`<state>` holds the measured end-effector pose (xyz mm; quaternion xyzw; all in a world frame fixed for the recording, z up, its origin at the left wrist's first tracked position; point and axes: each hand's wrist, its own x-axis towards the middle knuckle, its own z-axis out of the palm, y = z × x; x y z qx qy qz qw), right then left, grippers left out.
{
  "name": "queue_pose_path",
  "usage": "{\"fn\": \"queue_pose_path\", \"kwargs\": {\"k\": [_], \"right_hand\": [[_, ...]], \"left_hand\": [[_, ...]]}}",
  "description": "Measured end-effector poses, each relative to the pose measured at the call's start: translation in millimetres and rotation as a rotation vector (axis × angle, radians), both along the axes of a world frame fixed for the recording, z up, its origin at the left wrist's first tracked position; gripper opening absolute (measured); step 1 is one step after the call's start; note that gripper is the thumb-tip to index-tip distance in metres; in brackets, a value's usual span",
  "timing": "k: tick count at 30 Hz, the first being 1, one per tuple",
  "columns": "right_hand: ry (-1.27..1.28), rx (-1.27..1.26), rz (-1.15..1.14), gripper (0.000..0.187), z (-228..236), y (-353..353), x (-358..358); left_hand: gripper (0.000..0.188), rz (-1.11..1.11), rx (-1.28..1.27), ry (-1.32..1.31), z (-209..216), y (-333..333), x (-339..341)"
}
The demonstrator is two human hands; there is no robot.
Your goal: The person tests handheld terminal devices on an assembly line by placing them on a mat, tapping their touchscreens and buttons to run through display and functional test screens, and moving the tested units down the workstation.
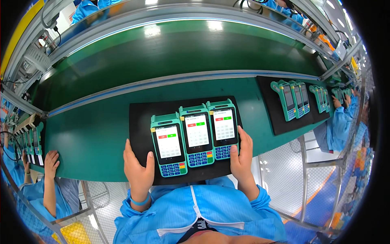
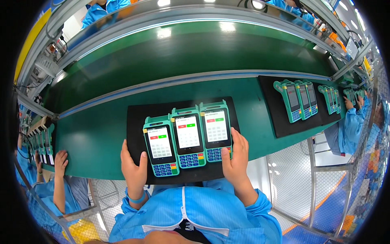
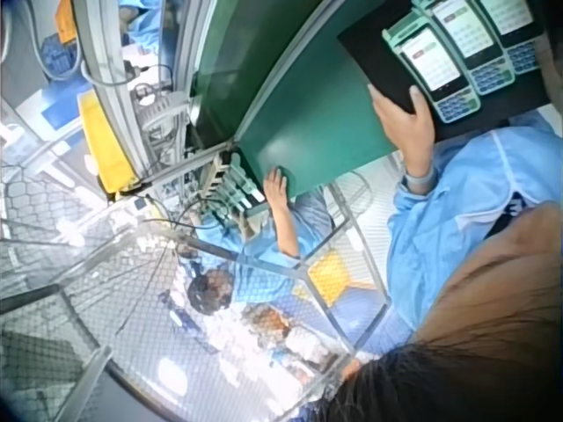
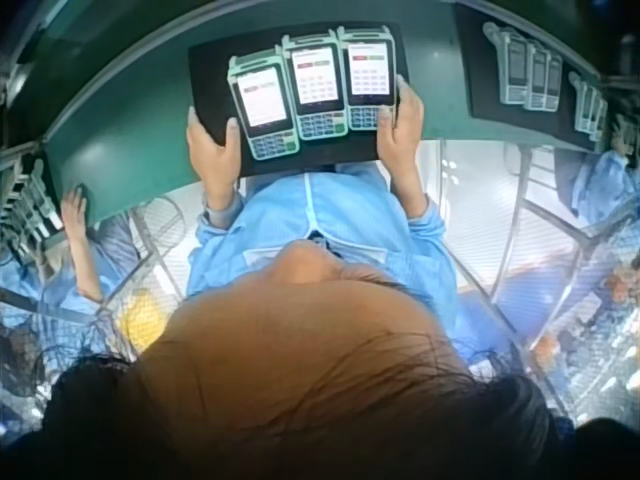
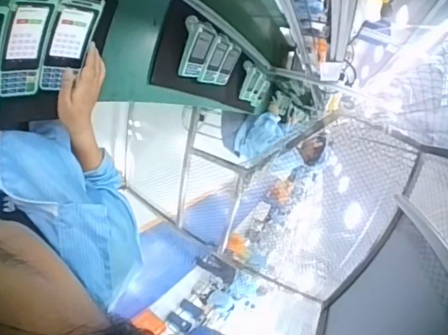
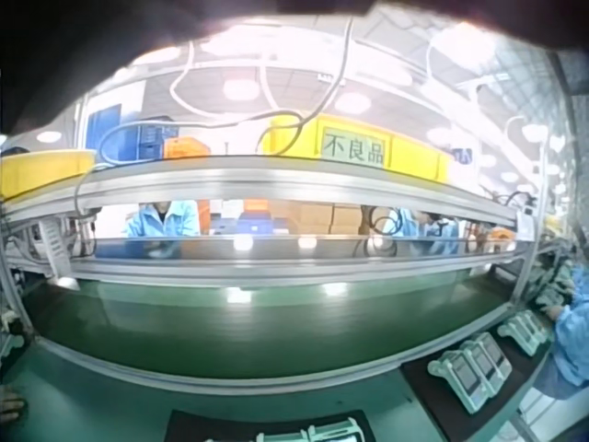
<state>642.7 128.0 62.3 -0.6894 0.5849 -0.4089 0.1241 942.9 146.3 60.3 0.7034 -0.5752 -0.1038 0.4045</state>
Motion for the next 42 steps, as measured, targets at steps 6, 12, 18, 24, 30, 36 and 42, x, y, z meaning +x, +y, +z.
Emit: {"fn": "queue_pose_path", "kwargs": {"k": [6, 12, 18, 24, 30, 36, 42], "right_hand": [[0.019, -0.001, -0.003, 0.055, 0.0, 0.2, -0.2], [0.025, -0.001, -0.006, 0.055, 1.0, -0.2, -0.1], [0.023, 0.009, -0.005, 0.056, 0.4, 0.5, -0.6], [0.045, 0.016, -0.017, 0.056, 2.9, -0.5, 0.8], [0.074, 0.02, -0.024, 0.057, 0.1, 0.1, -2.2], [0.08, 0.008, -0.022, 0.055, -0.2, 0.0, -1.0], [0.084, 0.013, -0.019, 0.055, 0.2, 0.5, -1.5]], "left_hand": [[0.069, -0.011, -0.003, 0.016, -0.6, -0.3, 0.2], [0.069, -0.015, -0.01, 0.017, -2.3, -0.3, 1.2], [0.069, -0.018, -0.017, 0.013, -2.1, 0.1, 1.0], [0.069, -0.005, -0.002, -0.005, 0.5, 0.6, 0.0], [0.07, -0.018, 0.008, 0.033, -2.2, -0.4, 0.2], [0.071, -0.014, 0.02, 0.061, 0.1, 0.0, 0.3], [0.071, -0.016, 0.023, 0.066, 1.4, 0.8, 0.3]]}}
